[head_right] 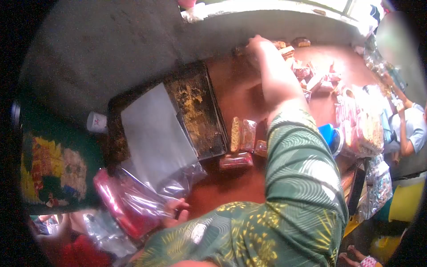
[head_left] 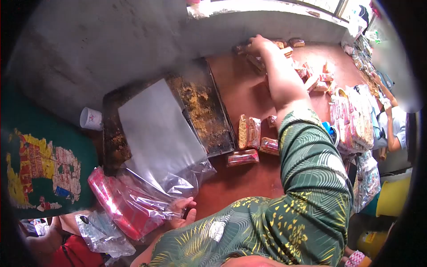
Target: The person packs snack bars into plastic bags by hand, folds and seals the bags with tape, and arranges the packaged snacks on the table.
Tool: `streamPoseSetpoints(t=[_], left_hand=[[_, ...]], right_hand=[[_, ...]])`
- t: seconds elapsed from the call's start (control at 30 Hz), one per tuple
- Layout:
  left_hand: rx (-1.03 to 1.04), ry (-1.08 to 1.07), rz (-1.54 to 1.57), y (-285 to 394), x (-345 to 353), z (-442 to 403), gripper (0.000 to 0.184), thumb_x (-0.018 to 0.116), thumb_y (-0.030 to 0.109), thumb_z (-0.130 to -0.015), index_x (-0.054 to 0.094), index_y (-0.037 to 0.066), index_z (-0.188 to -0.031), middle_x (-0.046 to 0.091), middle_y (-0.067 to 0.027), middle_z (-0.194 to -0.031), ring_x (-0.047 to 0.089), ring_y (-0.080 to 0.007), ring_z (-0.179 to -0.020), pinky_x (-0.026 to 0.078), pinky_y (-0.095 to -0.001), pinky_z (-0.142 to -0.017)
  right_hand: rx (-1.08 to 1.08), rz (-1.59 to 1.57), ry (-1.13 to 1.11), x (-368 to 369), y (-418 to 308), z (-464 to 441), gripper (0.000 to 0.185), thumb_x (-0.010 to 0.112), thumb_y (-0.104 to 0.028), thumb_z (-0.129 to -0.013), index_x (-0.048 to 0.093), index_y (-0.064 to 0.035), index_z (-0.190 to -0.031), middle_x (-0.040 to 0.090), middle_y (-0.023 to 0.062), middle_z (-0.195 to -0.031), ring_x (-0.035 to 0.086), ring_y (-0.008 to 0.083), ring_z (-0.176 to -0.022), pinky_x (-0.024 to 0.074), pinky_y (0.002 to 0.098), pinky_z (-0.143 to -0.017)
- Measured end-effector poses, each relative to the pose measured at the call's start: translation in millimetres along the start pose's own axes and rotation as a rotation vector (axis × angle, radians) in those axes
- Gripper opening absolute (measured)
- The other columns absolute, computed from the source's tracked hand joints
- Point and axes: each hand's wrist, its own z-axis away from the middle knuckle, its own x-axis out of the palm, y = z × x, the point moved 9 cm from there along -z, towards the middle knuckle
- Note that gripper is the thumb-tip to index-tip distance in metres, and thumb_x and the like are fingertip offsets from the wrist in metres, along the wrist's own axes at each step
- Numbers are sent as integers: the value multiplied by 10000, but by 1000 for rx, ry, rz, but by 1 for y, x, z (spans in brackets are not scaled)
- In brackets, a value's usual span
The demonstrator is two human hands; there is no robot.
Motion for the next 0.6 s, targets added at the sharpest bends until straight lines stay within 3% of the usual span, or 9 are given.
streamPoseSetpoints(t=[0.07,0.13,0.2,0.3,0.33,0.47,0.5,0.6], left_hand=[[6,-8,9,-2,0,-2,391,719,106,-940,601,46,-1308,704,-110,-1000,682,-221,-920,532,-370,-845],[14,13,30,1,1,-3,376,716,78,-926,614,54,-1286,709,-100,-968,680,-226,-902,531,-377,-847],[48,-11,21,10,0,-9,363,710,72,-925,620,56,-1276,711,-98,-981,679,-227,-899,530,-383,-848],[4,-48,11,12,-1,-9,334,705,61,-925,634,60,-1252,708,-91,-989,677,-229,-913,530,-384,-842],[-2,-54,10,13,1,-8,331,706,60,-925,637,61,-1249,707,-91,-990,676,-229,-917,530,-383,-841],[-27,-46,66,12,0,-7,293,710,50,-923,661,64,-1211,703,-100,-998,674,-231,-933,529,-377,-839],[-5,-41,48,18,-1,-11,277,705,44,-924,668,62,-1197,707,-98,-987,677,-229,-914,530,-377,-828],[-8,-42,37,15,-1,-11,273,701,37,-923,669,59,-1194,713,-93,-963,682,-236,-885,531,-380,-816]], right_hand=[[-45,41,19,-1,-8,26,580,636,-463,-942,562,-207,-1457,470,135,-1562,551,333,-1353,484,470,-1095],[-23,-47,-120,-33,-30,123,552,666,-475,-917,618,-203,-1395,594,134,-1427,623,328,-1251,514,462,-1044],[-176,200,-353,-5,-28,132,541,721,-526,-863,710,-178,-1277,750,120,-1152,715,308,-1048,554,439,-948],[-159,117,-279,-14,-31,145,528,749,-474,-872,726,-96,-1239,752,114,-1147,719,263,-999,565,395,-901],[-483,-216,-182,-22,-49,139,507,721,-476,-912,722,-84,-1234,741,127,-1189,704,259,-1017,559,412,-913],[-422,-396,92,-67,-15,106,504,703,-467,-922,719,-83,-1247,739,130,-1202,689,254,-1107,523,382,-1000],[-377,-445,88,-65,-3,88,476,723,-419,-929,703,-60,-1240,738,122,-1159,689,203,-1047,530,352,-976],[-279,-364,207,-66,34,40,484,728,-427,-919,707,-62,-1238,722,139,-1223,680,238,-1106,513,359,-1014]])
